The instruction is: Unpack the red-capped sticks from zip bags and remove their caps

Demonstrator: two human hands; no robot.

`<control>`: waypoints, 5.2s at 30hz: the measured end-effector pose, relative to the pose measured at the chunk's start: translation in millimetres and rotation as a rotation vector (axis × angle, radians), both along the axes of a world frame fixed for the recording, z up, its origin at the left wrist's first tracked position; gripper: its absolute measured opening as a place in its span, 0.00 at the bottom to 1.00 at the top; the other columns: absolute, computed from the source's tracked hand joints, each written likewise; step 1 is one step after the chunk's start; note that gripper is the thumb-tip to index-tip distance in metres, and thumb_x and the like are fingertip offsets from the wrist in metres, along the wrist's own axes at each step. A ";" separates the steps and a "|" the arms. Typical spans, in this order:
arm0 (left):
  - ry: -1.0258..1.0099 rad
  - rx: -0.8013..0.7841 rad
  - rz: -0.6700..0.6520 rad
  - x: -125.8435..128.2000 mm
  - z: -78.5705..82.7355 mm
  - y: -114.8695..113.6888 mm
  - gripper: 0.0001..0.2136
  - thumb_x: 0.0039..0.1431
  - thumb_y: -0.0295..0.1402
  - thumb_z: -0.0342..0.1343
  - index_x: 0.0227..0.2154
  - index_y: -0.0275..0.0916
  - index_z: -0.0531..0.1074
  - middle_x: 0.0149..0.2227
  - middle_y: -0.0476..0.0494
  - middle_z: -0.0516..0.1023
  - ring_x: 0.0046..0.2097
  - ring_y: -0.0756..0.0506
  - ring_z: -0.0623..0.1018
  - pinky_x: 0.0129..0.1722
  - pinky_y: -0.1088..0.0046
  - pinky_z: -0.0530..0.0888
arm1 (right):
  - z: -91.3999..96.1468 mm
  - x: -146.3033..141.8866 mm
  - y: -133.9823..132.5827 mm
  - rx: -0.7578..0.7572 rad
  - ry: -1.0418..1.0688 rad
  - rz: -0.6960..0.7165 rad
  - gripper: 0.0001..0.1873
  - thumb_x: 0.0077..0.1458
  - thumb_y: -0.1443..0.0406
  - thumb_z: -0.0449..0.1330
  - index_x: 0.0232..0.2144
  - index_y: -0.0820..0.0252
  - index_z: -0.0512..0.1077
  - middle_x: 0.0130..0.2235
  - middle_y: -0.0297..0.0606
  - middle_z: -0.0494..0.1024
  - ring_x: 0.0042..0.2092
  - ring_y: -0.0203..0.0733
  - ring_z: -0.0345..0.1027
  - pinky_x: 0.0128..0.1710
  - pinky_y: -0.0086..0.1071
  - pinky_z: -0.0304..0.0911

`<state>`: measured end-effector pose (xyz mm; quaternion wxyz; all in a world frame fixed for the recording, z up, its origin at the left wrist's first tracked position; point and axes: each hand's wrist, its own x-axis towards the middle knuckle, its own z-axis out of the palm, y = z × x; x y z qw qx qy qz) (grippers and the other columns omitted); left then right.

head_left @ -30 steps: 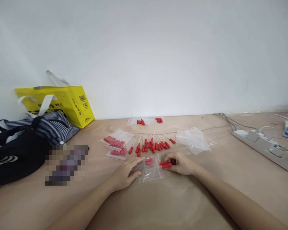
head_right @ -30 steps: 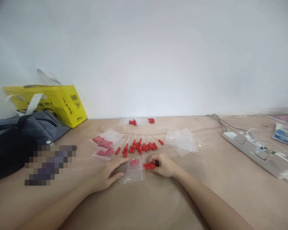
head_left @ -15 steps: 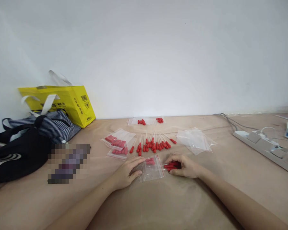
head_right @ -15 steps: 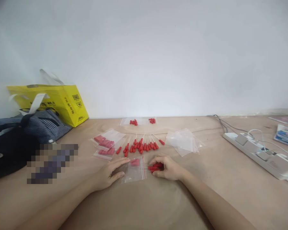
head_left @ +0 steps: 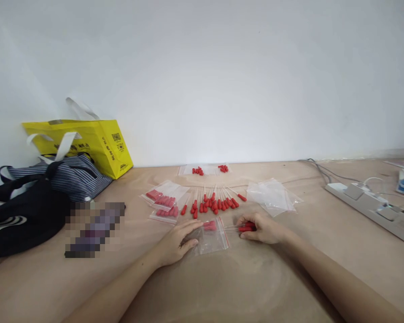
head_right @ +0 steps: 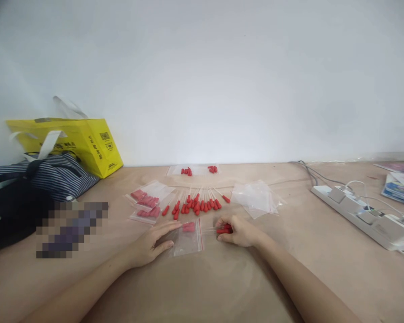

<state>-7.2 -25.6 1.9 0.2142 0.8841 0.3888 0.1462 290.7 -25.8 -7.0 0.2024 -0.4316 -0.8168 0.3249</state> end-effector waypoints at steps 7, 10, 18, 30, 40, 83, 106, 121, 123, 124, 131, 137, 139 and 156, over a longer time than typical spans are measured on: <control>0.006 0.019 -0.006 -0.6 -0.4 0.3 0.19 0.55 0.33 0.47 0.52 0.43 0.60 0.54 0.44 0.64 0.56 0.44 0.61 0.54 0.62 0.59 | 12.3 29.6 2.7 -0.120 0.037 -0.035 0.09 0.44 0.61 0.60 0.30 0.60 0.70 0.26 0.30 0.69 0.27 0.32 0.60 0.25 0.26 0.56; 0.015 0.016 -0.009 -0.5 -0.6 0.7 0.20 0.55 0.33 0.47 0.52 0.42 0.59 0.54 0.44 0.63 0.56 0.45 0.61 0.54 0.62 0.59 | 19.4 44.8 8.5 -0.183 0.107 -0.152 0.11 0.44 0.59 0.60 0.29 0.61 0.69 0.22 0.29 0.66 0.23 0.30 0.57 0.22 0.25 0.53; 0.006 0.018 -0.007 0.0 -0.4 0.6 0.20 0.55 0.31 0.47 0.52 0.43 0.59 0.54 0.44 0.64 0.55 0.44 0.62 0.54 0.62 0.59 | 7.9 -3.2 49.6 0.059 0.062 -0.778 0.11 0.45 0.61 0.56 0.28 0.63 0.71 0.22 0.35 0.72 0.25 0.35 0.65 0.25 0.26 0.56; 0.000 0.013 -0.026 -1.1 0.3 1.0 0.19 0.56 0.33 0.46 0.52 0.43 0.59 0.54 0.44 0.63 0.55 0.44 0.62 0.54 0.63 0.60 | -7.4 -24.2 77.2 0.163 -0.087 -0.885 0.14 0.43 0.61 0.58 0.32 0.66 0.70 0.36 0.47 0.74 0.37 0.41 0.68 0.33 0.27 0.58; 0.008 0.010 -0.022 -0.7 0.6 0.7 0.20 0.55 0.32 0.47 0.52 0.43 0.59 0.54 0.43 0.63 0.55 0.44 0.62 0.54 0.62 0.59 | -6.6 -11.8 74.4 0.003 -0.153 -0.780 0.18 0.44 0.52 0.55 0.19 0.62 0.69 0.18 0.35 0.71 0.20 0.34 0.64 0.19 0.25 0.52; -0.090 -0.008 -0.101 -0.6 -0.5 -3.7 0.17 0.56 0.33 0.47 0.50 0.44 0.62 0.54 0.44 0.63 0.53 0.46 0.65 0.52 0.67 0.63 | -9.2 -56.2 0.6 0.280 -0.054 -0.163 0.11 0.46 0.57 0.58 0.33 0.54 0.74 0.26 0.33 0.69 0.31 0.36 0.61 0.29 0.27 0.53; -0.042 -0.049 -0.083 0.2 3.9 -4.3 0.21 0.56 0.36 0.48 0.53 0.43 0.57 0.55 0.42 0.62 0.55 0.43 0.62 0.53 0.63 0.61 | 2.8 -51.0 -4.8 0.185 0.069 -0.054 0.07 0.36 0.70 0.60 0.24 0.61 0.66 0.25 0.30 0.66 0.26 0.31 0.57 0.25 0.24 0.54; -0.057 -0.055 -0.070 -6.1 4.0 -4.1 0.21 0.55 0.36 0.48 0.52 0.43 0.58 0.55 0.43 0.62 0.55 0.43 0.62 0.53 0.63 0.61 | 17.1 9.3 11.8 -0.148 0.412 -0.180 0.06 0.39 0.64 0.60 0.23 0.62 0.68 0.24 0.33 0.73 0.26 0.33 0.66 0.26 0.27 0.60; -0.061 -0.038 -0.074 -6.3 3.0 -4.0 0.21 0.55 0.36 0.48 0.52 0.44 0.58 0.55 0.43 0.62 0.55 0.43 0.62 0.54 0.63 0.61 | 23.8 29.3 18.2 -0.114 0.493 -0.287 0.10 0.36 0.63 0.63 0.23 0.62 0.68 0.23 0.33 0.73 0.26 0.35 0.67 0.27 0.29 0.61; -0.061 -0.031 -0.073 -6.0 2.7 -4.0 0.20 0.55 0.35 0.48 0.52 0.44 0.58 0.55 0.43 0.62 0.55 0.44 0.63 0.53 0.62 0.61 | 25.8 36.0 21.4 -0.072 0.520 -0.360 0.11 0.35 0.62 0.63 0.23 0.62 0.68 0.24 0.35 0.73 0.28 0.36 0.68 0.29 0.29 0.62; 0.024 -0.033 -0.172 -2.0 5.1 -5.6 0.17 0.58 0.35 0.44 0.50 0.43 0.62 0.55 0.45 0.62 0.56 0.46 0.62 0.55 0.63 0.58 | 5.9 -0.1 44.0 0.274 0.458 -0.789 0.11 0.42 0.59 0.57 0.26 0.62 0.67 0.26 0.39 0.74 0.27 0.37 0.67 0.27 0.28 0.62; 0.034 -0.011 -0.194 -2.6 3.7 -4.5 0.18 0.57 0.37 0.46 0.51 0.42 0.61 0.56 0.44 0.61 0.57 0.45 0.60 0.56 0.61 0.57 | -10.8 -33.4 55.4 0.397 0.302 -0.857 0.09 0.44 0.61 0.54 0.23 0.62 0.68 0.23 0.36 0.71 0.27 0.37 0.64 0.29 0.30 0.60; 0.030 -0.012 -0.196 -2.7 2.2 -3.3 0.19 0.57 0.37 0.46 0.51 0.43 0.61 0.55 0.44 0.62 0.57 0.45 0.60 0.56 0.61 0.57 | -11.6 -34.3 55.1 0.429 0.265 -0.841 0.08 0.43 0.61 0.55 0.22 0.61 0.68 0.23 0.35 0.69 0.27 0.37 0.63 0.30 0.30 0.59; 0.132 0.010 -0.214 -2.6 4.9 -4.5 0.23 0.55 0.43 0.47 0.54 0.47 0.57 0.59 0.45 0.55 0.59 0.42 0.55 0.57 0.55 0.52 | -5.4 -64.8 -9.9 0.314 -0.071 -0.519 0.18 0.44 0.51 0.56 0.17 0.59 0.66 0.23 0.35 0.70 0.30 0.40 0.62 0.31 0.31 0.53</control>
